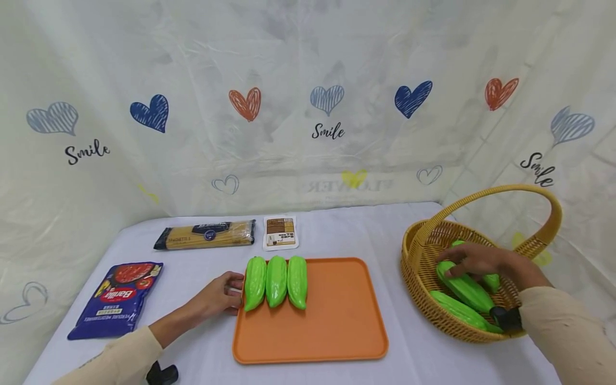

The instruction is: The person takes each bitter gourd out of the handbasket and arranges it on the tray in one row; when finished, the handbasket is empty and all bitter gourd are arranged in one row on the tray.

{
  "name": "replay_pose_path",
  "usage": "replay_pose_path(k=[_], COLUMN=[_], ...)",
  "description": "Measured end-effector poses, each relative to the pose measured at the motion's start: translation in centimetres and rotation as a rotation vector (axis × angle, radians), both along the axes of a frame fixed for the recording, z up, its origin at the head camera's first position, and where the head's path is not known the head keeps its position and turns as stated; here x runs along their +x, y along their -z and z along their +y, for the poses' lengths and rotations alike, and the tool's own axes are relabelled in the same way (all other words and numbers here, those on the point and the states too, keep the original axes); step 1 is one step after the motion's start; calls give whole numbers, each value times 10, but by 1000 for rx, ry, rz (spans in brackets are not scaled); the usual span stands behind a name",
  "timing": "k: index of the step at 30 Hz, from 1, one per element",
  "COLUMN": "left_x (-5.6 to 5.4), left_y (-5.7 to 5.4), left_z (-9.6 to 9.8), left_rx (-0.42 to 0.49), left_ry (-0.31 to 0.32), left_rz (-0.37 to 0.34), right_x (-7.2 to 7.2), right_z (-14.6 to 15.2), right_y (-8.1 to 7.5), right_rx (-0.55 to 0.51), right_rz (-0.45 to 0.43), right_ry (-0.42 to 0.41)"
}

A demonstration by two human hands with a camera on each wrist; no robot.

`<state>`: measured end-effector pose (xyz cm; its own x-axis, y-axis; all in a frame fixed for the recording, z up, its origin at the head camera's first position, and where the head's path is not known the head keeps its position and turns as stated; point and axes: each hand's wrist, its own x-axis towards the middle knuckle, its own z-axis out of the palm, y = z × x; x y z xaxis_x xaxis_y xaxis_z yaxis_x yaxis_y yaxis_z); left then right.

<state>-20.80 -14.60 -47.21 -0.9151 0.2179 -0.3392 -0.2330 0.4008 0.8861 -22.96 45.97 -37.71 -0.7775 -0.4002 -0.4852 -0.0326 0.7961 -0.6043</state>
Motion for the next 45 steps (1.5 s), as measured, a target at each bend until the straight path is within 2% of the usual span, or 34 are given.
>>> replay_pose_path(k=[22,37,45], left_x=[-1,0,0], left_y=[-1,0,-1], left_z=[1,0,0], left_rx=[-20,-11,-5], left_ry=[-1,-7,1], left_rz=[-5,7,8], right_x=[11,23,29], right_z=[-14,-24,-24], right_y=[-20,-31,-33], right_rx=[-33,-97,-89], right_rz=[148,122,118], right_ry=[22,72,82])
